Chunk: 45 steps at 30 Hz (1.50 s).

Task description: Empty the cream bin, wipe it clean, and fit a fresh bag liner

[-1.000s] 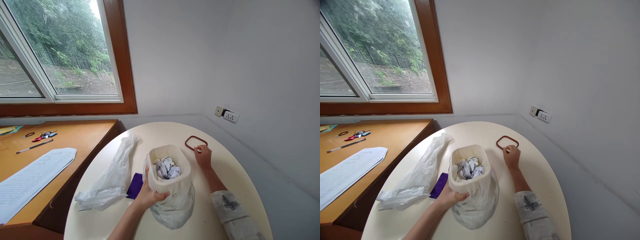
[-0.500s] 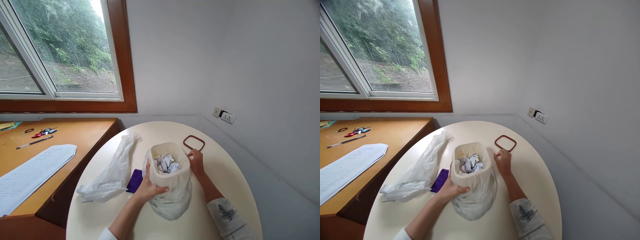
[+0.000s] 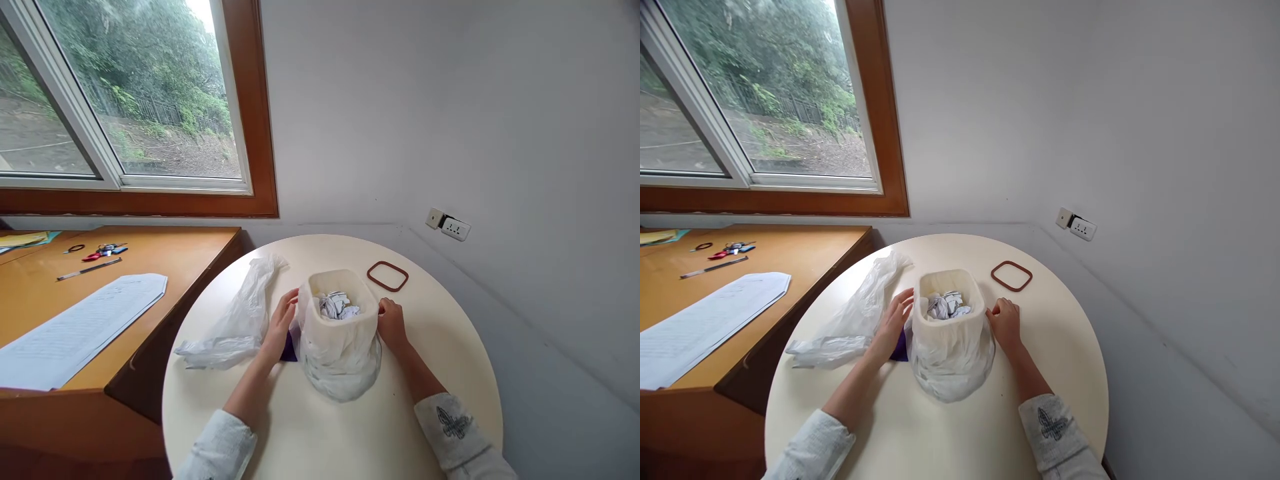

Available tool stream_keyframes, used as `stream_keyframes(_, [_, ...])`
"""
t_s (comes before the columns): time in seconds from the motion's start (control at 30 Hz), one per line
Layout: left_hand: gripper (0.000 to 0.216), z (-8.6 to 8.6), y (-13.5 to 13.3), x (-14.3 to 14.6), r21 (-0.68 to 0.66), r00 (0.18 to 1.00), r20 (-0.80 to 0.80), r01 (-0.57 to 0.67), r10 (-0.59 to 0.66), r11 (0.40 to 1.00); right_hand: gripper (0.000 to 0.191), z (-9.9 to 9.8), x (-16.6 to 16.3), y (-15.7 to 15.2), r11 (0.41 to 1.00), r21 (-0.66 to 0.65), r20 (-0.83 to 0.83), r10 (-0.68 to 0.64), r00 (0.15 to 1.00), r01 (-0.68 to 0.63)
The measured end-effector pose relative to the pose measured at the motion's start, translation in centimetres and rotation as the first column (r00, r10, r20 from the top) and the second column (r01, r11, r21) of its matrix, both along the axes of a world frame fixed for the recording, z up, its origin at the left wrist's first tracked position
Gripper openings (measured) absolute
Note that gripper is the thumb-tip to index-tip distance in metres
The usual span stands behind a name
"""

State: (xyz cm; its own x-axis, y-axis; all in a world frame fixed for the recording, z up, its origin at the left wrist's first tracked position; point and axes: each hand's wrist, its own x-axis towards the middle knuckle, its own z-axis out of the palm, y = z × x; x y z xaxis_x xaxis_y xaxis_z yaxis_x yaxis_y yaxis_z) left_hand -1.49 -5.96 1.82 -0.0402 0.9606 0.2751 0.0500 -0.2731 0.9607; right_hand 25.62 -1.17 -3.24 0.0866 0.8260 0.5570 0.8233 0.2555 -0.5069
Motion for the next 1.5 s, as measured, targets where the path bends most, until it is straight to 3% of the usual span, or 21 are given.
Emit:
stream_keyframes(0.1, [0.038, -0.5, 0.5, -0.4, 0.017, 0.952, -0.202, -0.231, 0.230, 0.973, 0.029, 0.3, 0.0, -0.6, 0.997, -0.073, 0.016, 0.009, 1.000, -0.008])
stream_keyframes(0.17, [0.031, -0.8, 0.7, -0.4, 0.032, 0.908, -0.302, -0.295, 0.290, 0.955, 0.027, 0.5, -0.1, -1.1, 0.991, -0.131, 0.031, 0.019, 0.999, -0.015])
stream_keyframes(0.33, [0.024, -1.4, 0.6, -0.2, 0.055, 0.824, -0.496, -0.284, 0.273, 0.957, 0.013, 1.4, -0.7, -2.2, 0.966, -0.258, 0.057, 0.019, 0.998, -0.004])
stream_keyframes(0.53, [0.042, -1.9, 0.4, 0.0, 0.036, 0.663, -0.706, -0.317, 0.249, 0.948, 0.004, 1.8, -1.3, -2.9, 0.947, -0.321, 0.044, 0.032, 0.999, -0.016])
stream_keyframes(0.67, [0.035, -1.8, 0.3, 0.2, -0.006, 0.631, -0.755, -0.279, 0.179, 0.960, 0.005, 1.5, -1.3, -2.8, 0.941, -0.331, -0.048, 0.061, 0.997, -0.073])
stream_keyframes(0.9, [0.029, -1.4, 0.4, 0.3, 0.052, 0.728, -0.659, -0.204, 0.187, 0.978, 0.019, 1.1, -1.1, -2.6, 0.929, -0.316, -0.403, 0.053, 0.913, -0.193])
stream_keyframes(1.2, [0.039, -0.7, 0.5, -0.5, 0.073, 0.833, -0.444, -0.333, 0.330, 0.940, 0.037, 1.8, -0.5, -2.2, 0.922, -0.254, -0.774, -0.013, 0.633, -0.291])
stream_keyframes(1.33, [0.040, 0.9, 0.2, -1.0, 0.043, 0.879, -0.330, -0.350, 0.344, 0.936, 0.039, 3.1, 0.2, -2.0, 0.943, -0.167, -0.855, 0.008, 0.518, -0.289])
stream_keyframes(1.5, [0.039, 4.3, -0.4, -1.6, 0.007, 0.941, -0.096, -0.326, 0.325, 0.945, 0.036, 6.2, 1.2, -2.4, 0.940, -0.040, -0.928, 0.091, 0.360, -0.338])
